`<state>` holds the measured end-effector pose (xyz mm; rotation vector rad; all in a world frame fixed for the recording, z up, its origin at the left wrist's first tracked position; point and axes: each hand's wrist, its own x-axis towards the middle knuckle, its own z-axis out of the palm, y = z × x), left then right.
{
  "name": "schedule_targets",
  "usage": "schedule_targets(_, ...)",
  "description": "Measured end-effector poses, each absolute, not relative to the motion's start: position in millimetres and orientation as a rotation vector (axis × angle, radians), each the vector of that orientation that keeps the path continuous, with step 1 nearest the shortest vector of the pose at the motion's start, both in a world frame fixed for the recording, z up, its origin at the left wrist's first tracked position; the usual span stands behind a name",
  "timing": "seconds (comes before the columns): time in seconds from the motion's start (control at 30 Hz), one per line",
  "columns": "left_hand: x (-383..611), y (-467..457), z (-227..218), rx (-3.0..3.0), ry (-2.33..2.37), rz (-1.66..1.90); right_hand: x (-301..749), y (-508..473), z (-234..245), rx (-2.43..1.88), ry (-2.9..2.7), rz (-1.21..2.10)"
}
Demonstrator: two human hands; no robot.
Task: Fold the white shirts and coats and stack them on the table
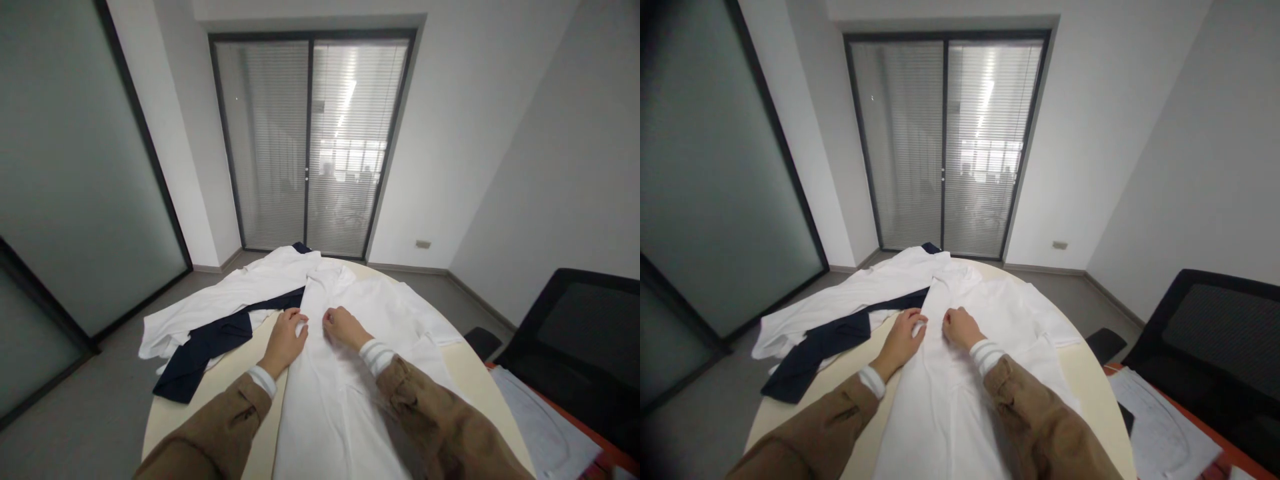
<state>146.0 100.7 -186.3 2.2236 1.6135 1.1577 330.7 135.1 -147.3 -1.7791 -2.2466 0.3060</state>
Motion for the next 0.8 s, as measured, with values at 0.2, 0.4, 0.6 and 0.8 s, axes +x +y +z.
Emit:
schedule_targets(0.2,142,122,-182,2.144,1.817,1.059,321,187,-123,-1.788,-2.22,0.121)
schedule_targets(0.4,143,129,-174,2.07,1.867,0.917,305,234,-114,-1.824,-2.174,0.033)
schedule_targets(0.6,144,140,-174,2.013,1.889,0.923,294,275,-119,-1.867,-2.17,0.034)
schedule_targets(0.8,144,149,-174,1.997,1.912,0.91,289,306,-131,-1.876,-2.192,0.085)
